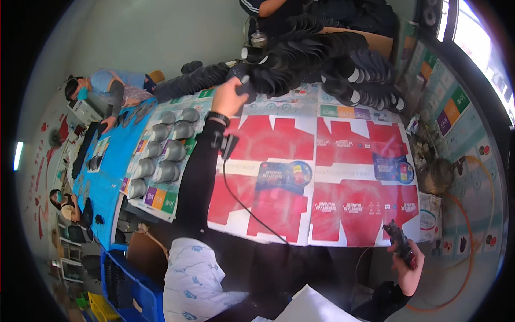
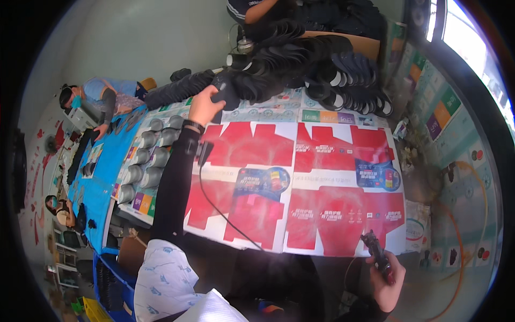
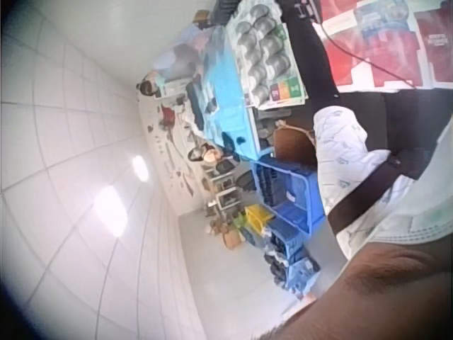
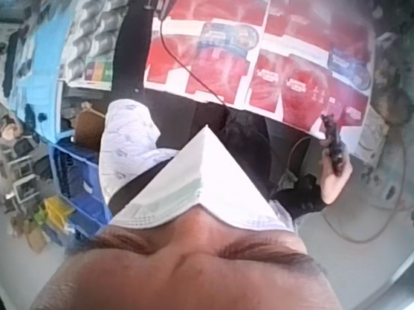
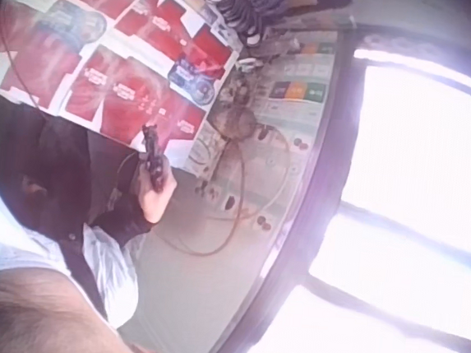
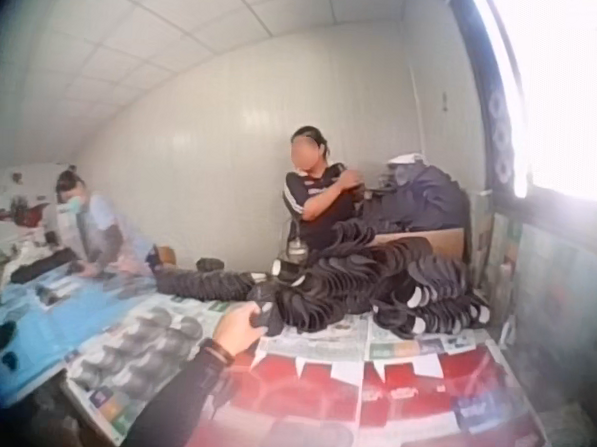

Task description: The person is using a specialized applicator tool to apply glue or adhesive to shoe components in a manufacturing setting.

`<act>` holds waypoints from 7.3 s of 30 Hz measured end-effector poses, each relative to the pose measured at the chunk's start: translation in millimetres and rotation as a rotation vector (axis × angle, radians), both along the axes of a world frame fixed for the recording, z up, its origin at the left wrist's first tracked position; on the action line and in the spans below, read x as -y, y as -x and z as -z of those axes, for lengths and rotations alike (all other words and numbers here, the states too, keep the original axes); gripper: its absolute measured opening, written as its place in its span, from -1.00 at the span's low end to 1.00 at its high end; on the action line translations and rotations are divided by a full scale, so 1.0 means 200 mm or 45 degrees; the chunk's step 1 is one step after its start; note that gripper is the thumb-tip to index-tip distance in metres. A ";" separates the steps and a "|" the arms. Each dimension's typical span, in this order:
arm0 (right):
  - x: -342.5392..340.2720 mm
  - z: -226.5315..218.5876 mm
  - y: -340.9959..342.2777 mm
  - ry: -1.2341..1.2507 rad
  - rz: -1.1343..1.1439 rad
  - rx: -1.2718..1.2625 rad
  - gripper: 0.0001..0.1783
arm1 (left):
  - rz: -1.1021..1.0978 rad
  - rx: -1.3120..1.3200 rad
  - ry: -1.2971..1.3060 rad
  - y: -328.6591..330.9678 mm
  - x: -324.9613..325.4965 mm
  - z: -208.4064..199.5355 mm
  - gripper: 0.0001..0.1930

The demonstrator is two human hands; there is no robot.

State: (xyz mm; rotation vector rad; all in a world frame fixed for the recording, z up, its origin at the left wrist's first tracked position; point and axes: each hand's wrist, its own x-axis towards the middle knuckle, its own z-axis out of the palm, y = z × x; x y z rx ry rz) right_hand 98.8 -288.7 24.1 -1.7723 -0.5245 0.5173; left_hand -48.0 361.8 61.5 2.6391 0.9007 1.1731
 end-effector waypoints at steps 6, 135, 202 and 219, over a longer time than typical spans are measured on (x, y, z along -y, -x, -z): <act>0.05 -0.01 0.08 0.040 -0.171 0.078 -0.59 | 0.033 -0.464 -0.075 0.47 1.15 0.15 -0.76; -1.17 -0.22 0.15 0.512 -0.961 0.422 -0.75 | 0.123 0.380 1.295 0.44 1.35 0.70 -0.61; -1.33 -0.09 0.20 0.292 -0.828 0.178 -0.79 | -0.026 0.572 1.408 0.77 1.22 0.70 -0.61; -0.79 -0.28 0.25 0.019 -0.645 0.026 -0.76 | 0.740 0.669 1.565 0.81 1.31 -0.47 0.25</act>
